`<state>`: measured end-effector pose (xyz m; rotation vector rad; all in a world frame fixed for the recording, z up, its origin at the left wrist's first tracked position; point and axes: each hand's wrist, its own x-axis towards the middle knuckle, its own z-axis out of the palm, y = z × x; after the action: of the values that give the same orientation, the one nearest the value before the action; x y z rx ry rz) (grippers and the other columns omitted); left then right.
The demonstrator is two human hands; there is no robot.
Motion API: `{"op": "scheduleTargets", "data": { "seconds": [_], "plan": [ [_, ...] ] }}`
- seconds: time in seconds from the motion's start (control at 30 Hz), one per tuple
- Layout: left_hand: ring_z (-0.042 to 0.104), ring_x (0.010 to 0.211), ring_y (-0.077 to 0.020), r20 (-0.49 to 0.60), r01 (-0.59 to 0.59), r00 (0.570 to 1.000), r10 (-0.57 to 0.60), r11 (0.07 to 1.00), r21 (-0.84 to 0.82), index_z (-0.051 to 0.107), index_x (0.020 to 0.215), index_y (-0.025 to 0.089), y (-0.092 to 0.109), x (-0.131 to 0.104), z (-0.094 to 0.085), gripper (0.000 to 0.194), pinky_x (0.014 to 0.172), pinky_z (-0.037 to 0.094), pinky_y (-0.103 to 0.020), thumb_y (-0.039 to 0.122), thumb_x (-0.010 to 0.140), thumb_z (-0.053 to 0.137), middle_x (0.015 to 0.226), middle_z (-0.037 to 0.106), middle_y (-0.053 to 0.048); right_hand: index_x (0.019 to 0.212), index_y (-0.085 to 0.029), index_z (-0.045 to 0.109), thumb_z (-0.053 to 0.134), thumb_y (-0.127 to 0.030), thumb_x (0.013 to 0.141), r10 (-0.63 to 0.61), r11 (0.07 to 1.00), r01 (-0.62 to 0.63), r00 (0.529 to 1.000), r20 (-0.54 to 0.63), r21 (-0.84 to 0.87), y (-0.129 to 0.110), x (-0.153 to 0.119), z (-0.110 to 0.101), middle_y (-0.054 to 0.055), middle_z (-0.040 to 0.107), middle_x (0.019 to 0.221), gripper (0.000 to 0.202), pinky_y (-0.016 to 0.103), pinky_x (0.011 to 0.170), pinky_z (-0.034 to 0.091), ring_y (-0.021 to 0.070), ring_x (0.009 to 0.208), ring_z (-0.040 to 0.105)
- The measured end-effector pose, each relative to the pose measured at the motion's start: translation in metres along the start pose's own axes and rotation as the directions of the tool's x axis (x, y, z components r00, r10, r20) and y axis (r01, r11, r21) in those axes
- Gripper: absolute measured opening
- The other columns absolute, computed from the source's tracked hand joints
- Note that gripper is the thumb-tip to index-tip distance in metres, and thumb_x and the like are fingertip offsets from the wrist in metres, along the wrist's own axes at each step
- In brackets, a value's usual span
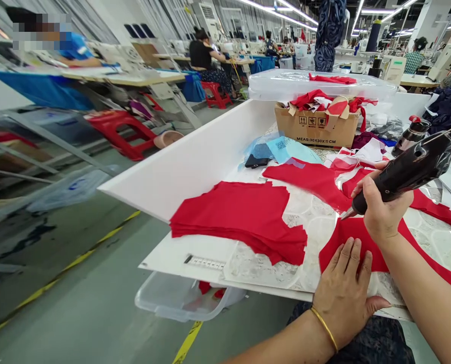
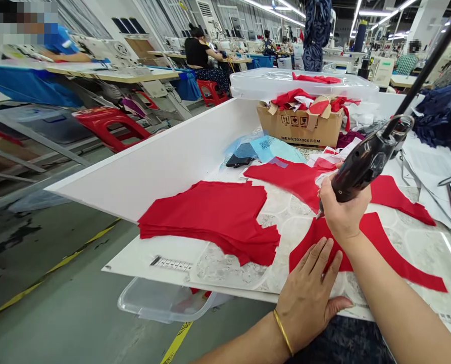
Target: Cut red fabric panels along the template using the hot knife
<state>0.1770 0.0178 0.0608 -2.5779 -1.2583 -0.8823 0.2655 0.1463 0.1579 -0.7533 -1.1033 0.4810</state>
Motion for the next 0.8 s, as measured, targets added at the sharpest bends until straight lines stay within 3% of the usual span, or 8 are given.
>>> {"op": "scheduleTargets", "data": {
  "seconds": [0.3, 0.43, 0.67, 0.8],
  "plan": [
    [0.049, 0.146, -0.0323, -0.022, 0.011, 1.0, -0.011, 1.0, -0.009, 0.058, 0.143, 0.01, 0.001, -0.001, -0.001, 0.081, 0.115, 0.046, -0.043, 0.076, 0.102, 0.037, 0.151, 0.057, -0.019, 0.098, -0.023, 0.062, 0.071, -0.028, 0.081, -0.001, 0.999, 0.0, 0.999, 0.035, 0.036, 0.003, 0.0, 0.003, -0.006, 0.06, 0.062, 0.02, 0.03, 0.049, 0.05, 0.0152, 0.046, 0.058],
    [0.05, 0.144, -0.0322, -0.028, 0.012, 1.0, -0.012, 1.0, 0.0, 0.059, 0.143, 0.01, 0.001, -0.002, 0.0, 0.081, 0.116, 0.046, -0.042, 0.076, 0.102, 0.037, 0.151, 0.058, -0.019, 0.087, -0.023, 0.06, 0.075, -0.029, 0.079, 0.011, 0.999, -0.012, 1.0, -0.007, -0.035, 0.006, -0.002, 0.002, -0.005, 0.061, 0.061, 0.018, 0.032, 0.052, 0.053, 0.0163, 0.05, 0.06],
    [0.052, 0.142, -0.0332, -0.032, 0.015, 0.999, -0.016, 1.0, -0.013, 0.06, 0.141, 0.01, 0.002, 0.0, -0.003, 0.081, 0.116, 0.046, -0.043, 0.077, 0.102, 0.035, 0.148, 0.059, -0.02, 0.099, -0.021, 0.062, 0.071, -0.021, 0.083, 0.023, 0.993, -0.031, 0.998, 0.065, 0.117, -0.013, -0.017, 0.003, -0.006, 0.064, 0.065, 0.018, 0.029, 0.046, 0.051, 0.0145, 0.046, 0.06],
    [0.056, 0.139, -0.0334, -0.053, 0.022, 0.998, -0.023, 1.0, -0.011, 0.063, 0.137, 0.01, 0.002, 0.001, -0.003, 0.08, 0.115, 0.047, -0.043, 0.077, 0.102, 0.035, 0.145, 0.062, -0.02, 0.09, -0.021, 0.062, 0.072, -0.018, 0.083, 0.046, 0.994, -0.053, 0.996, 0.074, 0.099, -0.017, -0.021, 0.003, -0.006, 0.063, 0.062, 0.013, 0.027, 0.043, 0.048, 0.0128, 0.045, 0.058]
  ]
}}
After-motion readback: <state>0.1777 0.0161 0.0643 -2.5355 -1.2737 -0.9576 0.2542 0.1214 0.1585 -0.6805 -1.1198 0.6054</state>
